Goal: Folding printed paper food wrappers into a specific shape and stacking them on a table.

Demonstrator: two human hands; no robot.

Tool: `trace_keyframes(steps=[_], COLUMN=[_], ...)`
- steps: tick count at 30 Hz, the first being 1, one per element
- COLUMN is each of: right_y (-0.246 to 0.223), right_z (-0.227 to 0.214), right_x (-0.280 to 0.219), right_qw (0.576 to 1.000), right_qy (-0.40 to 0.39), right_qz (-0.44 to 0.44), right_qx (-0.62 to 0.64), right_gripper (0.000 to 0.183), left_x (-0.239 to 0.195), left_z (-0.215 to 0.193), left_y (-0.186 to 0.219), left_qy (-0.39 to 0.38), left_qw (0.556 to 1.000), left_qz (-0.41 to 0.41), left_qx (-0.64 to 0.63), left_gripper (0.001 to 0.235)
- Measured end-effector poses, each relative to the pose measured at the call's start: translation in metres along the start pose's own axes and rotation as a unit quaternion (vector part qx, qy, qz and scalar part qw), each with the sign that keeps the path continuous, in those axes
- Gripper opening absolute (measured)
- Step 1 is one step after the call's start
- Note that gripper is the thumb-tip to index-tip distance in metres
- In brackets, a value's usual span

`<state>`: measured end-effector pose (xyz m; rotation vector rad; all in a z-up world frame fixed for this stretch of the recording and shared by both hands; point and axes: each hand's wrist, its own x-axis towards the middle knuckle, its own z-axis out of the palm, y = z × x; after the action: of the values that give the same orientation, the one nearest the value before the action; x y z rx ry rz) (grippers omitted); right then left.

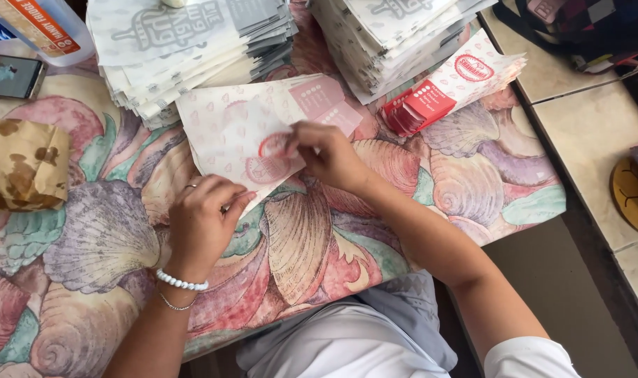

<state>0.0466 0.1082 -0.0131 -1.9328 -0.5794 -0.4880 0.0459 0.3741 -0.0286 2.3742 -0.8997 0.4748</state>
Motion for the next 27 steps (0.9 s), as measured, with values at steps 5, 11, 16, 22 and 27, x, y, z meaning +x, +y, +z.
trace_keyframes(steps=[5, 11, 16, 22, 27], right_y=[-0.044, -0.018, -0.018, -0.004, 0.009], right_z=[-0.002, 0.014, 0.018, 0.02, 0.024], right_x=[0.004, -0.003, -0.003, -0.01, -0.01], right_qw=[0.985, 0.987, 0.99, 0.993, 0.976], right_qy=[-0.151, -0.106, -0.094, 0.0, 0.05], right_qz=[-0.057, -0.038, -0.03, 0.119, 0.199], right_qx=[-0.057, -0.118, -0.099, 0.015, 0.076], right_gripper=[0.012, 0.012, 0.011, 0.014, 0.014], left_x=[0.004, 0.011, 0.007, 0.015, 0.017], left_z=[0.006, 0.004, 0.012, -0.005, -0.007], left_y=[0.001, 0.008, 0.003, 0.018, 0.02], left_qy=[0.049, 0.096, 0.116, 0.195, 0.079], left_qw=[0.998, 0.99, 0.988, 0.973, 0.995], left_qz=[-0.012, -0.027, -0.035, -0.088, -0.013], left_qx=[-0.025, -0.099, -0.097, -0.083, -0.053], left_gripper=[0.01, 0.011, 0.023, 0.063, 0.016])
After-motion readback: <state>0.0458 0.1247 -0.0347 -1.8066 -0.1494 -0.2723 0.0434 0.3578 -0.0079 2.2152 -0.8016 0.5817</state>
